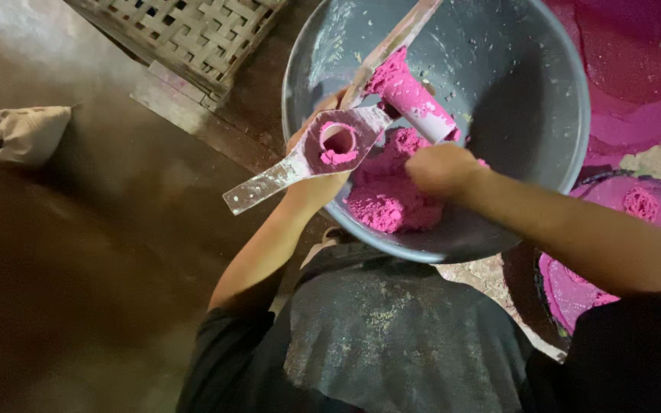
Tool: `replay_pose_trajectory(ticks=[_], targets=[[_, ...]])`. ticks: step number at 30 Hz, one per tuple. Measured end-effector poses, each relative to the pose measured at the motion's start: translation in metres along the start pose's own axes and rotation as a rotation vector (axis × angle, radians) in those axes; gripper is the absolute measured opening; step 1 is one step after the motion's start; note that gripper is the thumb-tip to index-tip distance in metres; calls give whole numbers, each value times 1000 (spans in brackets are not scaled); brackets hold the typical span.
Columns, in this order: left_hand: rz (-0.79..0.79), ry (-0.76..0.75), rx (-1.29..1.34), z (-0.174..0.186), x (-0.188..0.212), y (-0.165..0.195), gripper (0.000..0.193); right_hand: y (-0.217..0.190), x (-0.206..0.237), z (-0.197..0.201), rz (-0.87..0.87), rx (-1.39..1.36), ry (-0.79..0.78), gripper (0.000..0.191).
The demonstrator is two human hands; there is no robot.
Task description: The person sits at a low work table and uses a hand-held wooden extruder press to squeeze pink paste into spiral rosette shapes onto round mesh trays. They reload the extruder with paste from a large basin, press rosettes onto the trays, and at the end stack the finished trays together.
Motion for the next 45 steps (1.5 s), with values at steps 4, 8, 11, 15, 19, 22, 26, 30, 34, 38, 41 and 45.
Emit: replay_pose_trajectory(ticks=[4,8,11,15,19,22,26,30,34,38,41,45], targets=[[-17,-2,-21,2,-1,5,48,-43,17,2,163,11,-36,17],[104,-27,-101,-1,-4,-10,50,-38,46,8,244,-196,-91,19],[-2,-29,102,0,-10,-8,44,-30,73,8,328,-423,-130,25],[-22,-42,-92,12,-18,5,43,-20,128,38,535,-550,32,32],[-44,-88,-332,14,-25,31,53,30,171,50,309,-712,-51,37],[74,-134,-437,5,-30,37,70,62,194,65,206,-902,-59,42],[-60,-317,-706,-29,-26,56,65,68,197,104,194,-860,-14,33],[-11,-405,-640,-50,-24,31,54,21,206,166,156,-66,355,33],[-40,-356,-650,-65,-20,6,47,-62,184,158,36,382,407,13],[213,-430,-519,-54,-11,-38,27,-75,229,169,118,409,678,10],[87,-199,-467,-22,-16,-26,43,-2,240,153,-211,3,464,16],[-82,-31,-602,-10,-25,4,49,-23,226,153,381,-568,938,57]])
Point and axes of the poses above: each hand's wrist, its own x-axis away from the middle knuckle, its own z-axis out of the back of the hand, y = z × x, the point moved 10 cm from there along -x, towards the middle knuckle, and after that the axes turned 15 degrees about -y, right-handed, at the moved point
